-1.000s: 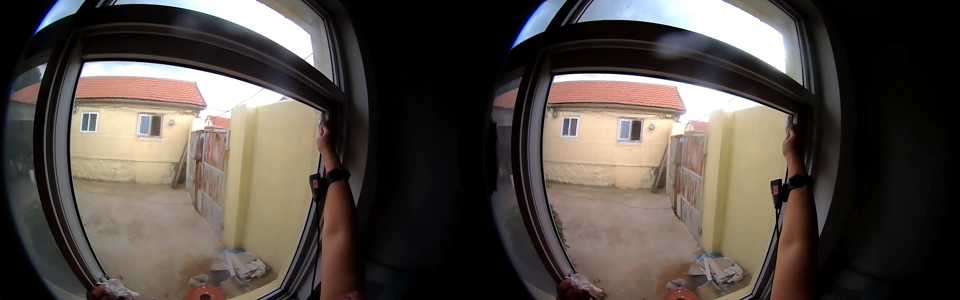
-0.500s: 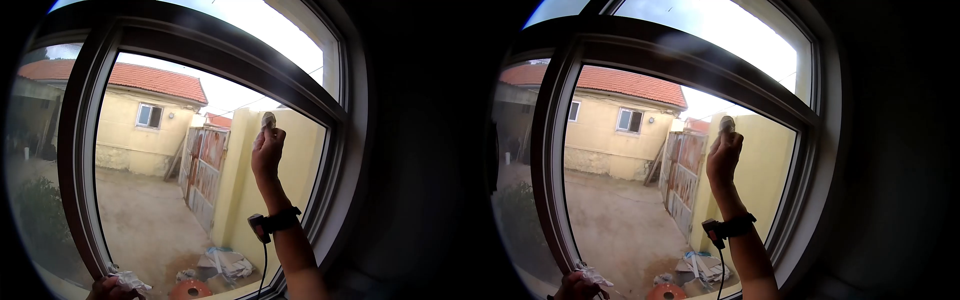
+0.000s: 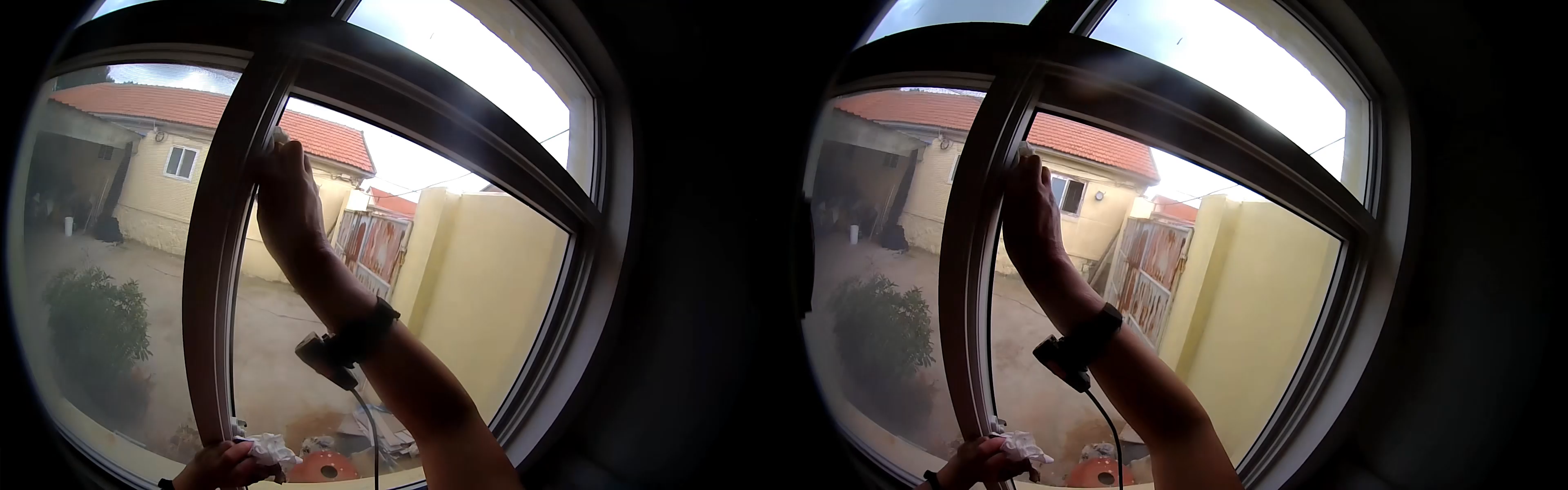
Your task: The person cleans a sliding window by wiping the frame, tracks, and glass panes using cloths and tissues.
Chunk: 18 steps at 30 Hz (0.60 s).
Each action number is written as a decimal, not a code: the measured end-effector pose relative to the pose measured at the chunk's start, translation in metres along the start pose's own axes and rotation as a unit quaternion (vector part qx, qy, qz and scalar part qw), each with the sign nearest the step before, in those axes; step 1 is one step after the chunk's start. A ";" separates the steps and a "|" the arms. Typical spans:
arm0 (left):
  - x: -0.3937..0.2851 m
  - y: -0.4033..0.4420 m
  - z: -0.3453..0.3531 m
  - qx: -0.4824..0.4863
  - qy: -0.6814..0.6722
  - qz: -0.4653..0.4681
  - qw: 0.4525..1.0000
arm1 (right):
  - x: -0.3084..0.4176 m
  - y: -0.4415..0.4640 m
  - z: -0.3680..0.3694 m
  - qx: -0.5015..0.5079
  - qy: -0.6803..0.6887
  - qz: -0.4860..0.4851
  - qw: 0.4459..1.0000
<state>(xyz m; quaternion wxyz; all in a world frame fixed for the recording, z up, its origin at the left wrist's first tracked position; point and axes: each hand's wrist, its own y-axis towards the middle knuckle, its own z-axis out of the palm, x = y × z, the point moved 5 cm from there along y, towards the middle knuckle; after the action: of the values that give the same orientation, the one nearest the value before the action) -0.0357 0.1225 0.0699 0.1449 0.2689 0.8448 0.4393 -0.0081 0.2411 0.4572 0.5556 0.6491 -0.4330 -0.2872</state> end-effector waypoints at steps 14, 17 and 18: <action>-0.010 0.000 -0.020 -0.034 0.140 0.035 0.989 | 0.013 -0.031 -0.323 -0.208 -0.634 -0.048 0.743; -0.008 0.001 -0.018 -0.038 0.174 0.041 0.983 | -0.003 -0.066 -0.429 -0.279 -0.661 0.053 0.694; -0.011 0.006 -0.019 -0.041 0.191 0.043 0.980 | -0.010 -0.079 -0.465 -0.293 -0.664 0.161 0.669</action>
<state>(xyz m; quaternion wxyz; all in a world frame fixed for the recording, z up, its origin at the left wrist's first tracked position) -0.0336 0.1059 0.0865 -0.0271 0.2102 0.8259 0.5225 0.4031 0.4701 0.4810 0.3209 0.0108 -0.6788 -0.6604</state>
